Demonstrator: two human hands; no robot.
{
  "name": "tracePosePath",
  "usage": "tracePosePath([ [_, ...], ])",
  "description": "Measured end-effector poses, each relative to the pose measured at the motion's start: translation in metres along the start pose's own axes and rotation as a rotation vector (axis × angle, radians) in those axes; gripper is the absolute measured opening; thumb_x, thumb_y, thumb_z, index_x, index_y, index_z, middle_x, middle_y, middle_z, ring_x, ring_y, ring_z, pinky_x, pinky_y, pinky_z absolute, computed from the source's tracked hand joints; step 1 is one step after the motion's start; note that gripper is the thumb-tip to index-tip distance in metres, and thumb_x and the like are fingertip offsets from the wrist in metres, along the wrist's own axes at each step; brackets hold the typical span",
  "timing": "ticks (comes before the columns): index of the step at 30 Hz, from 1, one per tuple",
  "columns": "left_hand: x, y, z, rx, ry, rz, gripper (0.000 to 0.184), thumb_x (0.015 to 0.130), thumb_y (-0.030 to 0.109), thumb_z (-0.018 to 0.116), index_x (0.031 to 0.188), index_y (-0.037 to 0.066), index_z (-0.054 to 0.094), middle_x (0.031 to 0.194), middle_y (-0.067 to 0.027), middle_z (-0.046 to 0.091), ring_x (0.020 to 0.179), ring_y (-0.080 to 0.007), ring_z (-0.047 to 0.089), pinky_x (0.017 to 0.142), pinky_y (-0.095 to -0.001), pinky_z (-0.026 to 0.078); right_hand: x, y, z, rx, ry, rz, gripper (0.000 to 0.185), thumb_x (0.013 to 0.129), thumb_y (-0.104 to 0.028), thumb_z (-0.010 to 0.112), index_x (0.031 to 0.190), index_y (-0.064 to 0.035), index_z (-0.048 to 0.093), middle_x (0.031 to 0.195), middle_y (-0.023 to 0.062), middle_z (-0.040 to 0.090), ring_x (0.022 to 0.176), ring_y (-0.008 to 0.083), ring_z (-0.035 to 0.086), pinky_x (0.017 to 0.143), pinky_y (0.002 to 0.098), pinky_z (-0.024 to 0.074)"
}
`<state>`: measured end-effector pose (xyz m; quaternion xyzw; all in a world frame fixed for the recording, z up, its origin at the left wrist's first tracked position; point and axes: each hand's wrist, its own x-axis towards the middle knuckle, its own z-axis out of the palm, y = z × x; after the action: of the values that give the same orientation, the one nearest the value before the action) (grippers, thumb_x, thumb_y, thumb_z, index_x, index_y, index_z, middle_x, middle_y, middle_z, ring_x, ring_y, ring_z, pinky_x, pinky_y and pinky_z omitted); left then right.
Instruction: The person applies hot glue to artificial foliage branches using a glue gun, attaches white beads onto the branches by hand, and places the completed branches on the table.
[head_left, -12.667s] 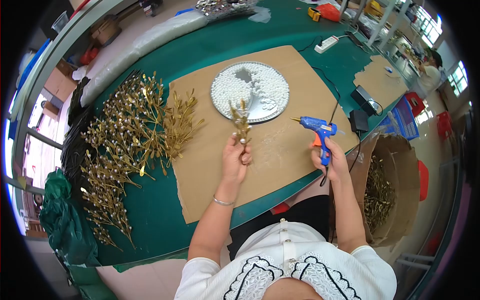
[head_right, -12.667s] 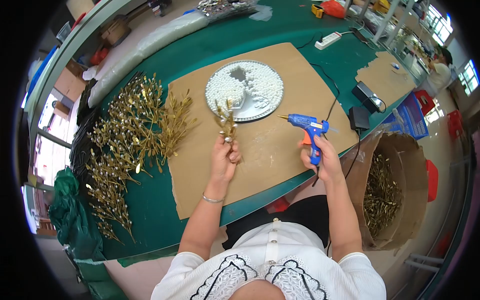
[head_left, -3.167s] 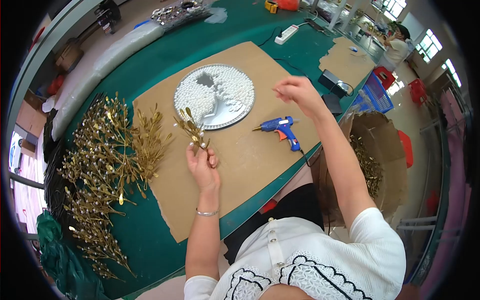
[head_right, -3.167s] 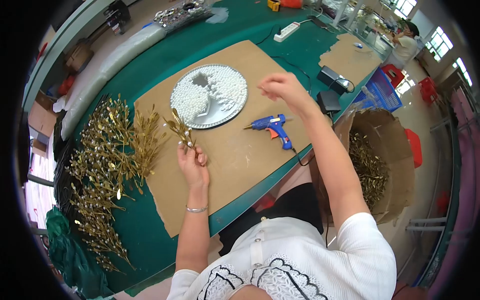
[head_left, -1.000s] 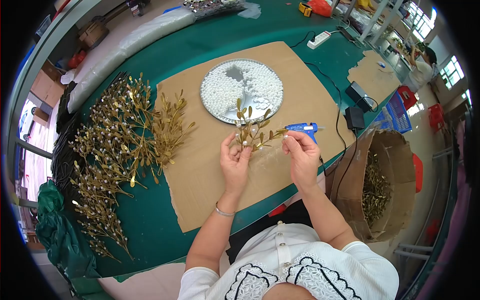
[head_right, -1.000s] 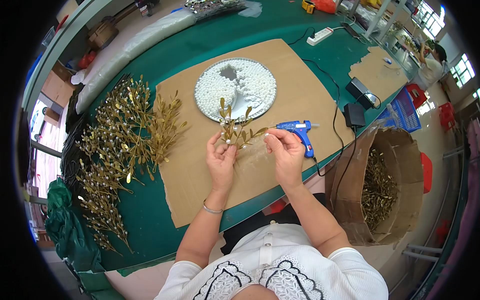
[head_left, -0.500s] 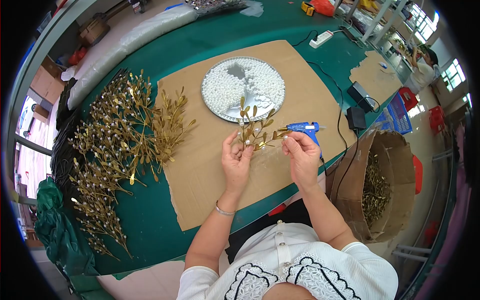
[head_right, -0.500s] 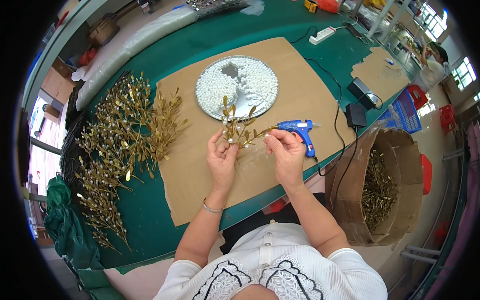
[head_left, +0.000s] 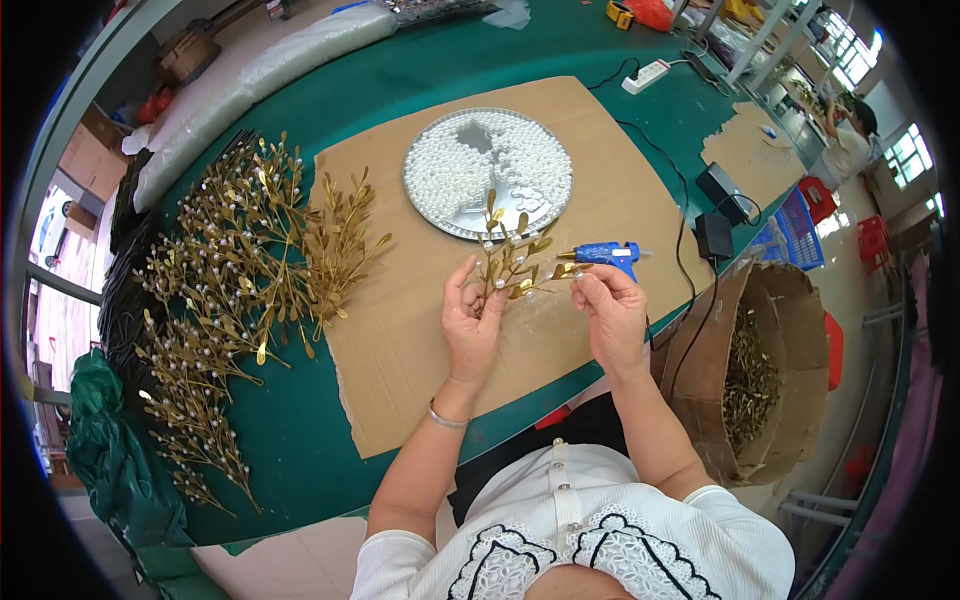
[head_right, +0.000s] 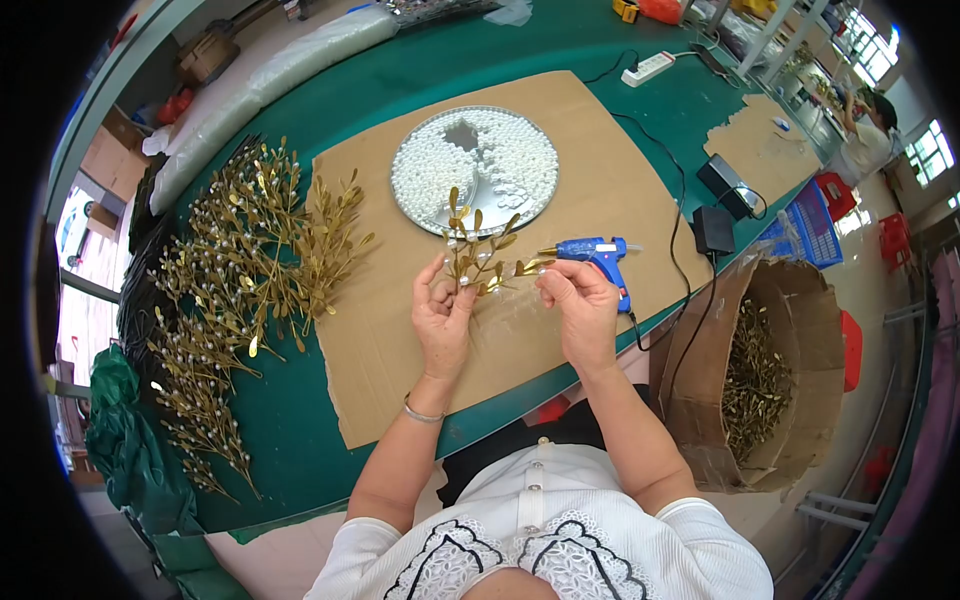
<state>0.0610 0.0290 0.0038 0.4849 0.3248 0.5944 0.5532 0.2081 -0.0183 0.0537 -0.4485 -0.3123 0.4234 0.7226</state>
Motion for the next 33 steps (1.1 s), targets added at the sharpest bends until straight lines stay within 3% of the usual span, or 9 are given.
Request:
tracePosePath([
  [10,-0.0001,0.0009,0.0011,0.011,-0.002,0.003,0.05,0.081,-0.009,0.055,0.127,0.001,0.036,0.074,-0.0018,0.051,0.07,-0.0059,0.051,0.065,-0.0186,0.044,-0.0002,0.0015,-0.0026,0.114,-0.014,0.084,0.009,0.082,-0.004,0.06,0.088,0.0024,0.06,0.076,0.0075,0.06,0.064,0.0114,0.052,0.058,0.0222,0.0417],
  [19,0.0,-0.002,0.0007,0.038,0.011,0.031,0.05,0.081,-0.009,0.055,0.126,0.001,0.036,0.078,-0.004,0.055,0.072,-0.0066,0.052,0.066,-0.019,0.045,-0.0003,0.0013,-0.0022,0.031,-0.005,-0.015,0.009,0.081,-0.003,0.061,0.087,0.0023,0.06,0.075,0.0072,0.06,0.064,0.0117,0.052,0.059,0.0217,0.0414],
  [24,0.0014,0.0033,0.001,0.007,0.023,-0.026,0.05,0.081,-0.008,0.055,0.126,0.002,0.036,0.079,-0.0053,0.057,0.073,-0.0073,0.054,0.065,-0.0185,0.045,0.0005,-0.0001,0.0001,0.113,0.01,0.111,0.012,0.083,-0.008,0.061,0.089,0.0021,0.061,0.075,0.0065,0.06,0.064,0.0103,0.052,0.058,0.0215,0.0416],
  [33,0.0003,0.0001,0.001,-0.02,0.008,-0.041,0.051,0.081,-0.008,0.055,0.127,0.002,0.035,0.077,-0.0046,0.056,0.071,-0.0068,0.054,0.063,-0.0175,0.043,0.0011,0.0013,-0.0019,0.191,-0.019,0.117,0.012,0.084,-0.01,0.061,0.088,0.0015,0.061,0.075,0.0064,0.059,0.063,0.0104,0.051,0.058,0.0224,0.0416],
])
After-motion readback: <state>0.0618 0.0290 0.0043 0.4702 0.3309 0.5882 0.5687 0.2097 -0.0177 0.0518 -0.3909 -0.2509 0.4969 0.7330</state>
